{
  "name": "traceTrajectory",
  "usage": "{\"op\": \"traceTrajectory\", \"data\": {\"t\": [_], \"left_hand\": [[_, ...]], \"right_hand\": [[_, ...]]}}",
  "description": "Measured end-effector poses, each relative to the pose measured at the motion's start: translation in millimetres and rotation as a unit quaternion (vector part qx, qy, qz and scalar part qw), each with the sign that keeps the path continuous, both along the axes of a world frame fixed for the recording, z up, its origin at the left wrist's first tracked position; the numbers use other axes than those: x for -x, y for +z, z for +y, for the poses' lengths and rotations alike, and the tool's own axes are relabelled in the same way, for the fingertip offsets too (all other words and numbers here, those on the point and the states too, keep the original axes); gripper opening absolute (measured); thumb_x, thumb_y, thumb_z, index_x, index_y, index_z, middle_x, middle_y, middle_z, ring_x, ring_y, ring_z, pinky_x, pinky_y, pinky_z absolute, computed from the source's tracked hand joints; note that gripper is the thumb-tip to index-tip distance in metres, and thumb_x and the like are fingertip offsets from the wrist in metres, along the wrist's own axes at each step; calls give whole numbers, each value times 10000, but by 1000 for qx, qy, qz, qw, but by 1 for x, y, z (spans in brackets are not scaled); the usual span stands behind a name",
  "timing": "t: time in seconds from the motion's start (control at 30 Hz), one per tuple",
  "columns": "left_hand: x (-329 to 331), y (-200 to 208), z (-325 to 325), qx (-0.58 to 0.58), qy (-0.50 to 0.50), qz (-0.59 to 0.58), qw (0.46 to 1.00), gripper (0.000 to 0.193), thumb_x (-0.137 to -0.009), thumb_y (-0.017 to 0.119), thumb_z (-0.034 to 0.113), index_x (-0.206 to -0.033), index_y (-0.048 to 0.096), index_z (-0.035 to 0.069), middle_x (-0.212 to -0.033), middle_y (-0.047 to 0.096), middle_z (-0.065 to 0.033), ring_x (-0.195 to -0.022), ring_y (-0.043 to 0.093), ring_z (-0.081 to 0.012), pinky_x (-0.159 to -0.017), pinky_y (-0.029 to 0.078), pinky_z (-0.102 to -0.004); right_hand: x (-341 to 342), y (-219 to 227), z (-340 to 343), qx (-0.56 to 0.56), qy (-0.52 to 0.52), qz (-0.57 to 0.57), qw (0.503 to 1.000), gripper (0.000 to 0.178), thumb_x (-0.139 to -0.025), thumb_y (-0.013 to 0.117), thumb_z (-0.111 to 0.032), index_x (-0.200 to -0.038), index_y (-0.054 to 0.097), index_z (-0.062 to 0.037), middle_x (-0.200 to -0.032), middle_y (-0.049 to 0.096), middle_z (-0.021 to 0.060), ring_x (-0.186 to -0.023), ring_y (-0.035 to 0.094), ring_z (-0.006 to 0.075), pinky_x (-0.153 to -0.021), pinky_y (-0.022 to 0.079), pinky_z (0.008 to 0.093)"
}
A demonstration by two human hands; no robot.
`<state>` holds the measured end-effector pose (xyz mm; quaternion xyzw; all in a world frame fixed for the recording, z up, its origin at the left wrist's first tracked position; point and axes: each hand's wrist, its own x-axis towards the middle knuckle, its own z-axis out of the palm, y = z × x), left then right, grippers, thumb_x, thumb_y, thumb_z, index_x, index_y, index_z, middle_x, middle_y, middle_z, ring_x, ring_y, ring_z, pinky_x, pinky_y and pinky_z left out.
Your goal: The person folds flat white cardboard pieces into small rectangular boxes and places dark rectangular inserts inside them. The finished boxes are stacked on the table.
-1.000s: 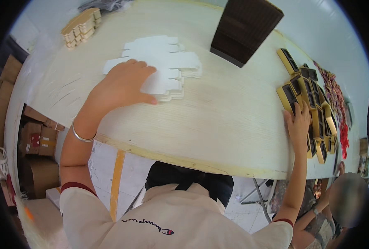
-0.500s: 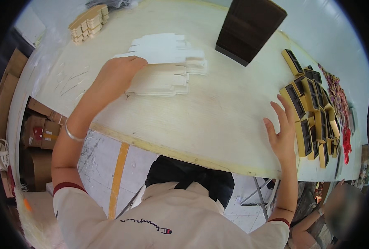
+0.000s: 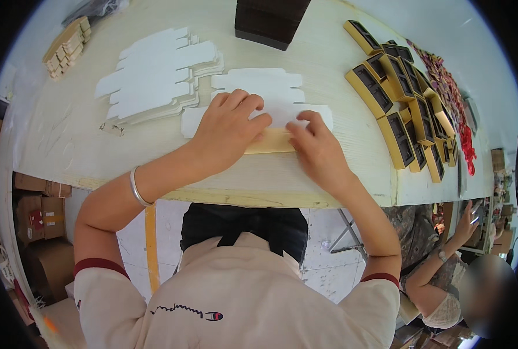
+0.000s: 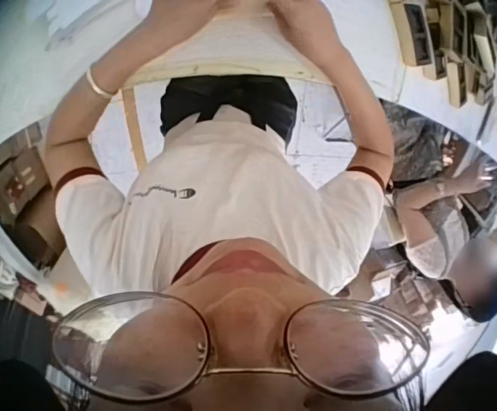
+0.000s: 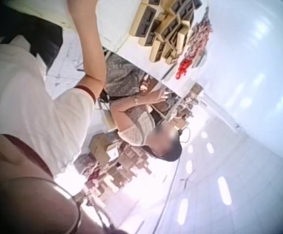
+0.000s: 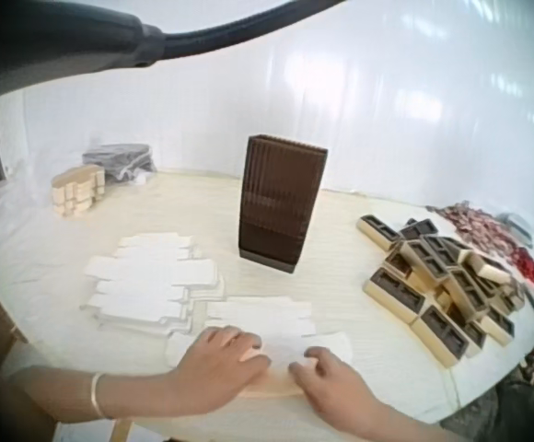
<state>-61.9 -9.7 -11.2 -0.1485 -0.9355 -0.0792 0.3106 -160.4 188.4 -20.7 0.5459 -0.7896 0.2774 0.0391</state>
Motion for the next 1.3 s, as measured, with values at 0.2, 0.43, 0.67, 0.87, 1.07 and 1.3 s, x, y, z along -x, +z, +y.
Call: {"op": "traceTrajectory", "data": {"t": [0.2,0.43,0.67,0.87,1.07,1.3], "left_hand": [[-31,2,-7,-85,-40,-207,974,262,-734,741,190,-932,626,62,-962,560,-55,-899,541,-239,-777,459,-348],[-28,-3,-4,-69,-26,-189,979,180,-788,683,130,-927,624,33,-877,540,-71,-822,543,-249,-720,469,-347],[-6,4,-18,-111,8,-276,955,101,-842,590,78,-915,638,26,-844,553,-87,-785,541,-294,-722,460,-384],[-6,4,-6,-74,32,-175,981,259,-858,623,163,-1083,597,39,-868,562,-94,-770,546,-302,-718,455,-384],[-22,30,18,-280,21,-298,912,511,-860,650,200,-1303,434,66,-863,568,-115,-674,549,-260,-651,454,-361],[25,8,-19,-232,48,-288,928,394,-873,554,70,-1243,422,66,-718,572,-105,-613,557,-248,-591,437,-356]], "right_hand": [[5,8,5,-40,134,177,974,267,-746,637,-80,-993,602,12,-967,536,109,-928,540,251,-913,436,356],[9,9,-6,-71,159,299,938,234,-750,591,-84,-961,602,15,-910,521,84,-839,520,224,-795,448,330],[23,13,-34,-102,130,55,985,140,-826,589,-96,-922,619,0,-867,583,128,-816,576,287,-722,472,372],[34,49,-36,-319,54,-86,942,163,-832,614,-138,-811,640,21,-705,609,182,-721,604,348,-656,471,399],[34,45,-8,-246,-46,-323,913,237,-878,605,-162,-770,618,49,-613,575,114,-604,584,165,-560,451,335],[5,38,-1,5,98,-424,900,362,-895,635,-120,-1235,562,-21,-1170,600,129,-1065,578,213,-939,465,328]]}}
